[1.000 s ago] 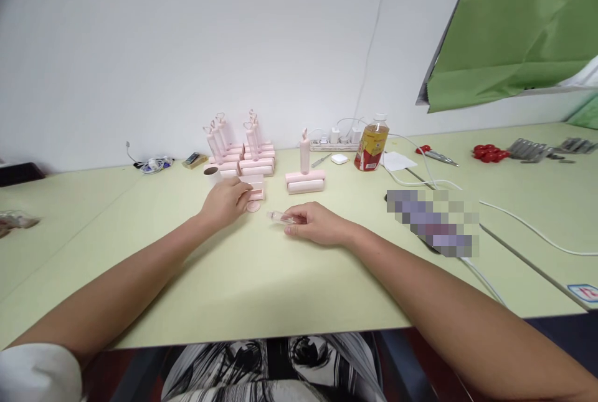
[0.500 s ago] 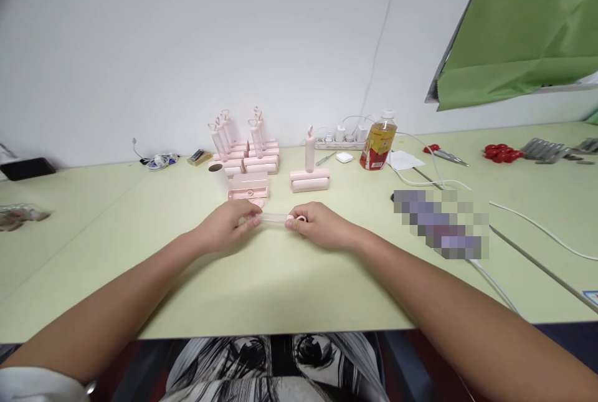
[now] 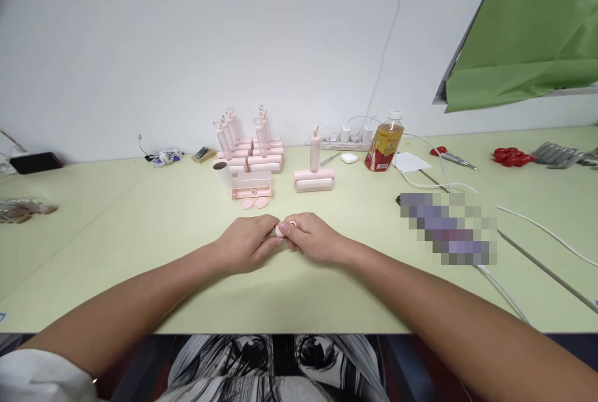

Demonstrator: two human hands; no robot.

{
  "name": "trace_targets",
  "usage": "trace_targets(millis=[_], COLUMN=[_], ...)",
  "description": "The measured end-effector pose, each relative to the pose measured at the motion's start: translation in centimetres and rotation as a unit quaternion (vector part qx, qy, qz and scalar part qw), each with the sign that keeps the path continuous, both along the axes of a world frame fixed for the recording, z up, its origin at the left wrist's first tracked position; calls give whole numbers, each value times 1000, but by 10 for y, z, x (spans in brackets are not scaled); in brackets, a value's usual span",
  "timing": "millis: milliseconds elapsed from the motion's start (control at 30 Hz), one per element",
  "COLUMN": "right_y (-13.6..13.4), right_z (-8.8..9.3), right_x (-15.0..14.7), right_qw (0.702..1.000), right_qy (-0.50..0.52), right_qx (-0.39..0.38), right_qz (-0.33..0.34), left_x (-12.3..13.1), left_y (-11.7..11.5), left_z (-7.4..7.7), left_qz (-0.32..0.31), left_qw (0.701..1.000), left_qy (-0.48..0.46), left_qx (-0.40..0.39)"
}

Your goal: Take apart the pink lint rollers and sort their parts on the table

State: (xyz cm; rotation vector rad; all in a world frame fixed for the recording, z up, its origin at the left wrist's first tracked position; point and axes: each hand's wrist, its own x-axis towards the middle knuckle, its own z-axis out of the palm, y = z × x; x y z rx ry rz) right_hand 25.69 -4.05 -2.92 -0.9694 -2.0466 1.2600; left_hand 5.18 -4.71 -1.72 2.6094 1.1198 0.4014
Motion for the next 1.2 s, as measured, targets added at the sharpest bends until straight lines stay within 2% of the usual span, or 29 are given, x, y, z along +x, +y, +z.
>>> trace_targets(millis=[100, 200, 300, 367, 533, 667, 867, 1033, 1200], right_y=[2, 5, 8, 9, 14, 17, 13, 10, 10], right_z=[4, 10, 13, 12, 7, 3, 4, 6, 4], right_x=[4, 9, 13, 13, 14, 15, 12, 8, 6], right_qw=[995, 990, 995, 995, 988, 984, 963, 951, 945], right_qy=[79, 122, 64, 15, -40, -85, -208, -251, -263], right_qx=[-64, -67, -21, -6, 25, 53, 122, 156, 173], right_qz=[20, -17, -73, -98, -144, -149, -117, -94, -90], left_x=[-3, -9, -15, -19, -25, -30, -31, -24, -16], left_y=[4, 10, 14, 16, 20, 24, 24, 25, 22], left_z=[-1, 2, 6, 8, 10, 16, 22, 14, 4], left_qz=[-5, 5, -18, -31, 24, 26, 58, 83, 58], left_qw=[990, 967, 967, 975, 982, 979, 954, 949, 951], left_qy=[-135, -237, -222, -187, -148, -181, -256, -279, -267], left_qx=[-47, -88, -121, -113, -117, -86, -143, -118, -142])
